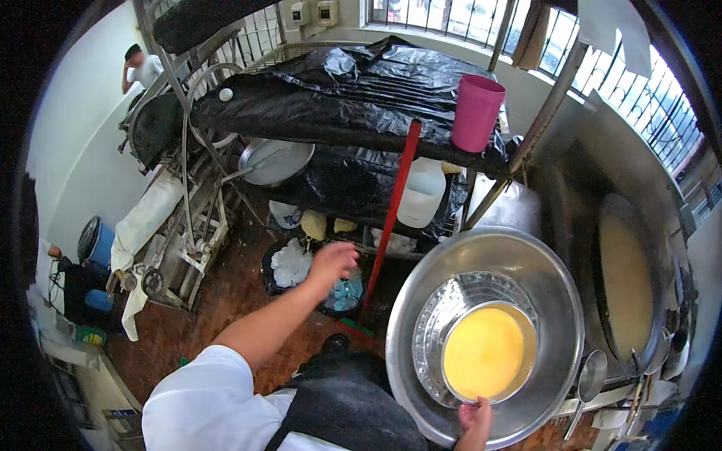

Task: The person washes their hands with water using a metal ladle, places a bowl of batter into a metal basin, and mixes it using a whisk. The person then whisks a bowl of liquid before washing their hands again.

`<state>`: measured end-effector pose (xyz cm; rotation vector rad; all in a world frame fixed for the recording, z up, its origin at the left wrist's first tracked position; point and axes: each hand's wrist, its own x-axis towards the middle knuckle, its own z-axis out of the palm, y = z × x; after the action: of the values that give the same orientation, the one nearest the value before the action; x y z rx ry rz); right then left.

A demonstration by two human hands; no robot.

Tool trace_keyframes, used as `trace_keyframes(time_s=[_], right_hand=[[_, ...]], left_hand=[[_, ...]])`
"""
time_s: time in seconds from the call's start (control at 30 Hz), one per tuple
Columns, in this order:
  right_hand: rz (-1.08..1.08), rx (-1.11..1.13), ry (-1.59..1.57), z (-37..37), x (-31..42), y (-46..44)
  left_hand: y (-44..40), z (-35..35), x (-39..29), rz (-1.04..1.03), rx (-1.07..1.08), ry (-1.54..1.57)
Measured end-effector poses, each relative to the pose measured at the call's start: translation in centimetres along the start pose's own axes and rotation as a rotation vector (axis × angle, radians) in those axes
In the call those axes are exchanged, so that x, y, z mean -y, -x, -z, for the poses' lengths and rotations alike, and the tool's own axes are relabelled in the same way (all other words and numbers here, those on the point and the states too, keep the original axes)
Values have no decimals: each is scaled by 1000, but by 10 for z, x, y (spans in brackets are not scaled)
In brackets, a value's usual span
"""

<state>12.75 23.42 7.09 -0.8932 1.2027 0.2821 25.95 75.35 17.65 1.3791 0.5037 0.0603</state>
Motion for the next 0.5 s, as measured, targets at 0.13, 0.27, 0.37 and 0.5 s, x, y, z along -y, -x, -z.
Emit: trace_keyframes(time_s=[0.13, 0.27, 0.37, 0.5], right_hand=[[29, -11, -186, -13, -30, 6], [75, 76, -331, -36, -50, 11], [114, -52, -242, -70, -58, 34], [161, -161, -265, -83, -70, 23]], left_hand=[[-48, 96, -24, 44, -278, 173], [-111, 210, -50, 41, -519, 99], [-205, 327, -21, -336, -795, -732], [-172, 309, -106, 47, -735, -1213]])
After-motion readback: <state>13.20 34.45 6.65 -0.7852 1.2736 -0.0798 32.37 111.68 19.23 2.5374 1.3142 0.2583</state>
